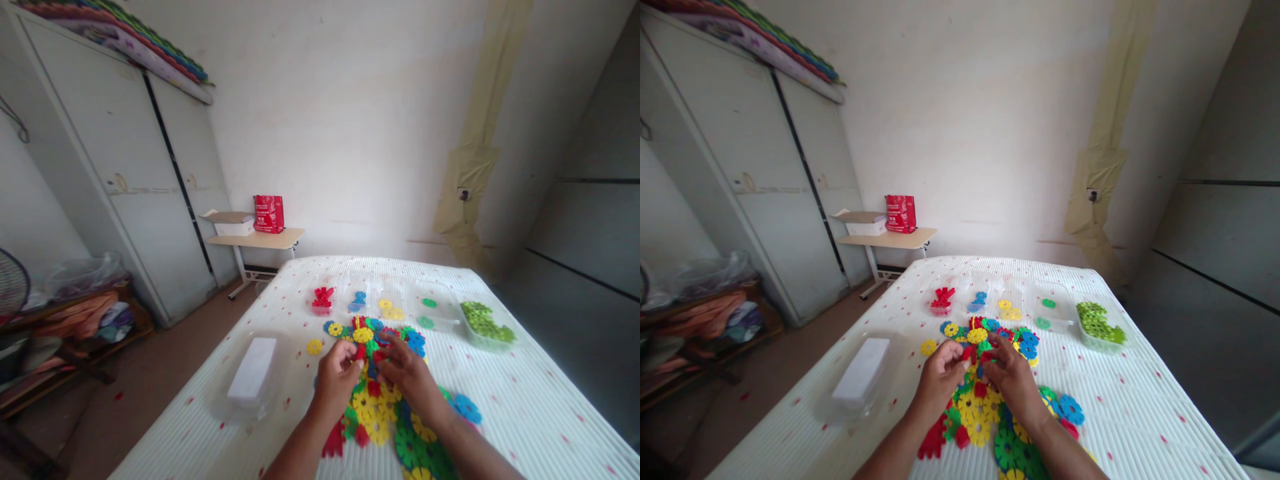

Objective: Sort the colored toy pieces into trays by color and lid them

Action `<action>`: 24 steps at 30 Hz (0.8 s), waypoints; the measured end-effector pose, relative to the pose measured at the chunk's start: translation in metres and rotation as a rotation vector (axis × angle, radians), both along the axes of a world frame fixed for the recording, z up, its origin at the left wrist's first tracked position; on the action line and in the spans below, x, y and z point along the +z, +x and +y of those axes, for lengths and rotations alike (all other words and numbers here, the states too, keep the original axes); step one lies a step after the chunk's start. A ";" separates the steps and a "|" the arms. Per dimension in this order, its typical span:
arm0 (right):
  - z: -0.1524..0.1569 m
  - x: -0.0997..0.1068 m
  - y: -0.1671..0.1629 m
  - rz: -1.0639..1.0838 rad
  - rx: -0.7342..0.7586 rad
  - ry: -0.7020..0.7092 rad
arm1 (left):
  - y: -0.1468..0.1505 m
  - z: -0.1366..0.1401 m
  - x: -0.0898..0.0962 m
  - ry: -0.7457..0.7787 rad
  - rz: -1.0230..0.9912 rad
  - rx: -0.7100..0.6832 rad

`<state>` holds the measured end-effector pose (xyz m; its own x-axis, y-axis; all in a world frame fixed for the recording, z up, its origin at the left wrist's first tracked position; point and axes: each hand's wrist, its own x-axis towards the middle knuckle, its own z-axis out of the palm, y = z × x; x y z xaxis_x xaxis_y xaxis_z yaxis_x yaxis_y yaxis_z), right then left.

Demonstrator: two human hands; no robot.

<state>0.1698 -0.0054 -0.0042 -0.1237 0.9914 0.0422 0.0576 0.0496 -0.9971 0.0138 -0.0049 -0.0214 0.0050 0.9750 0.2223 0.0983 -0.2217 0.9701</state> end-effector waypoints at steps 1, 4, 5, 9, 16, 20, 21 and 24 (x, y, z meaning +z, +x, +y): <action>-0.001 0.000 0.000 0.025 -0.003 -0.006 | 0.000 0.000 0.000 0.003 0.011 0.003; -0.002 -0.002 -0.001 0.050 0.004 0.021 | 0.000 -0.001 -0.001 -0.013 0.038 -0.005; -0.002 -0.003 -0.001 0.044 0.008 0.043 | 0.000 -0.001 -0.002 -0.021 0.048 -0.014; -0.001 -0.008 -0.002 -0.034 0.016 0.110 | -0.001 0.001 -0.010 -0.031 0.102 -0.026; -0.005 -0.002 -0.002 -0.293 -0.004 0.397 | 0.000 0.001 -0.015 -0.047 0.146 -0.021; -0.007 0.000 -0.003 -0.359 0.033 0.373 | 0.000 0.000 -0.014 -0.063 0.123 -0.047; -0.007 -0.001 -0.004 -0.366 0.027 0.341 | 0.000 0.000 -0.013 -0.063 0.124 -0.053; -0.009 -0.002 -0.005 -0.366 -0.012 0.257 | -0.001 0.000 -0.011 -0.030 0.168 -0.055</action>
